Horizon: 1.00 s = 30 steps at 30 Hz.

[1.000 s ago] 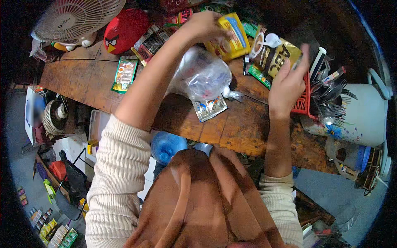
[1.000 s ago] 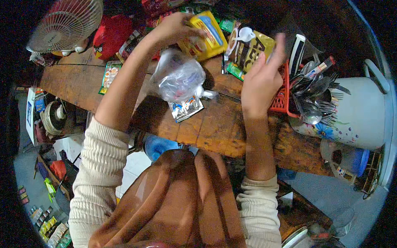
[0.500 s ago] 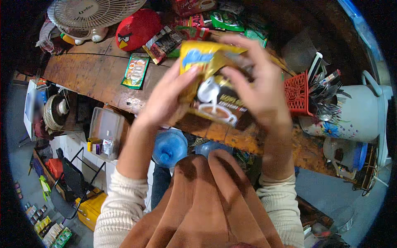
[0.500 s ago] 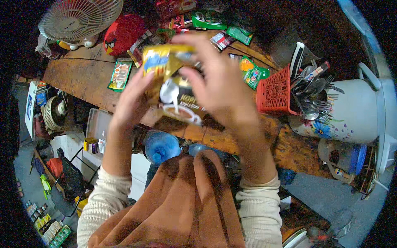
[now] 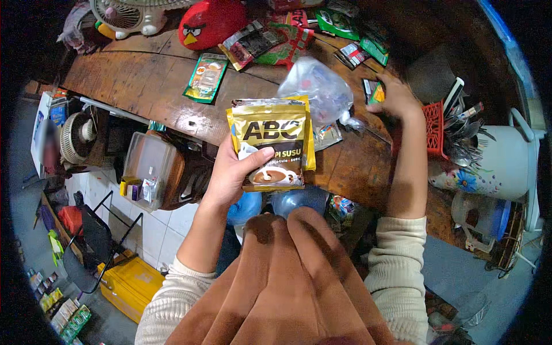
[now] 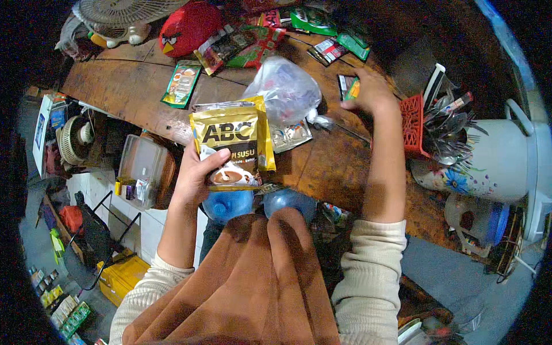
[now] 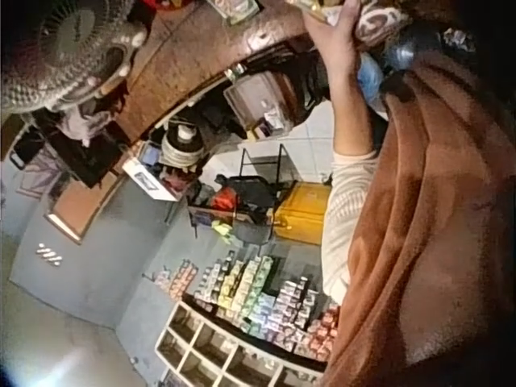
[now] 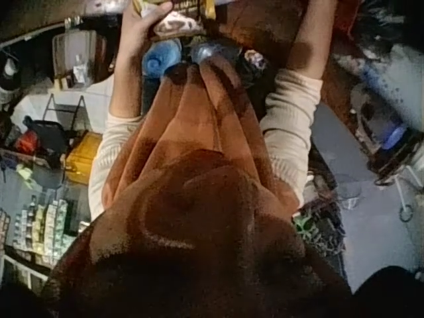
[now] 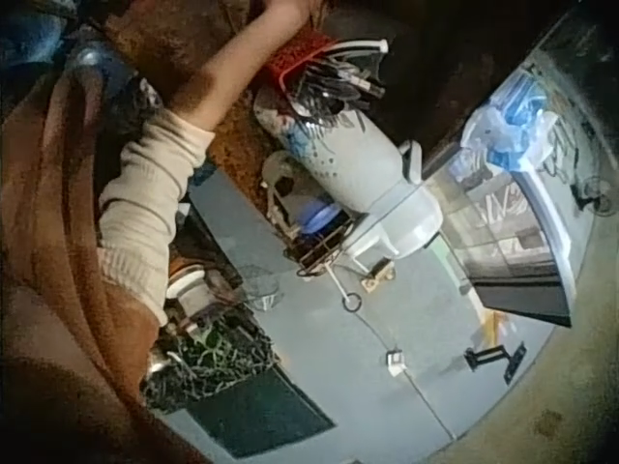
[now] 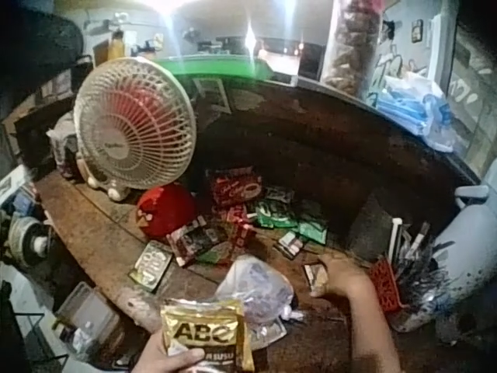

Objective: Organizing various packets of instant drinks and snacks into a storage container.

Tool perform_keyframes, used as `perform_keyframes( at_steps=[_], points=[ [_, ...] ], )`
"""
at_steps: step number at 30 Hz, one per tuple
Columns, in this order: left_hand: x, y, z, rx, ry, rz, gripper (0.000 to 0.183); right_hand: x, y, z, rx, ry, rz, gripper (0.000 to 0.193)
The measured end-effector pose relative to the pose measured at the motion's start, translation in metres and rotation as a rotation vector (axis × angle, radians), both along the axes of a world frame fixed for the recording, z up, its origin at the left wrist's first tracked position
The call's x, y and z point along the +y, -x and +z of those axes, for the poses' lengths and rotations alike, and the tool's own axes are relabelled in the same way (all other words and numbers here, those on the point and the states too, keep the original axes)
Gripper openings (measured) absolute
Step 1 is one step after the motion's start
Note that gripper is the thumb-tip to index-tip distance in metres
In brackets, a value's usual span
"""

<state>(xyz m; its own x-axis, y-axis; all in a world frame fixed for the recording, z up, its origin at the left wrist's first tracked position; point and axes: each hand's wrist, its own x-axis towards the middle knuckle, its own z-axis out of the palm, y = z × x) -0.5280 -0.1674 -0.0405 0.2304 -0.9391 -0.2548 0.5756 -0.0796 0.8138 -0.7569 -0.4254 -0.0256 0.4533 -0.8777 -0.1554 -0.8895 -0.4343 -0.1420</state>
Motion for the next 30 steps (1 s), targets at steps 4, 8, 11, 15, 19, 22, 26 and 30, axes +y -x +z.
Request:
perform_keyframes(
  at_steps=[4, 8, 11, 15, 19, 22, 26, 30],
  points=[
    [0.008, -0.007, -0.001, -0.014, -0.020, 0.017, 0.044, 0.004, -0.012, 0.024, 0.227, -0.025, -0.060, 0.090],
    [0.016, -0.009, -0.001, -0.008, -0.028, 0.061, 0.044, 0.008, -0.021, 0.038, 0.301, 0.051, -0.025, 0.072],
    [0.019, -0.011, -0.006, 0.036, -0.030, 0.084, 0.040, 0.001, -0.032, 0.032, -0.189, -0.049, 0.078, 0.059],
    [0.019, -0.009, -0.009, 0.103, -0.044, 0.097, 0.033, -0.020, -0.056, -0.010, -0.194, 0.546, 0.415, 0.044],
    [0.024, -0.012, -0.017, 0.120, -0.050, 0.129, 0.029, -0.009, -0.061, -0.004, -0.039, 0.608, 0.259, 0.025],
    [0.029, -0.015, -0.019, 0.138, -0.061, 0.188, 0.028, -0.002, -0.052, 0.003, -0.481, 0.569, 0.040, 0.020],
    [0.031, -0.023, -0.025, 0.141, -0.007, 0.240, 0.028, -0.003, -0.061, 0.013, -0.536, 0.483, -0.140, 0.020],
    [0.033, -0.026, -0.028, 0.187, -0.024, 0.241, 0.028, -0.022, -0.100, 0.017, -0.570, 0.715, 0.207, 0.020]
  ],
)
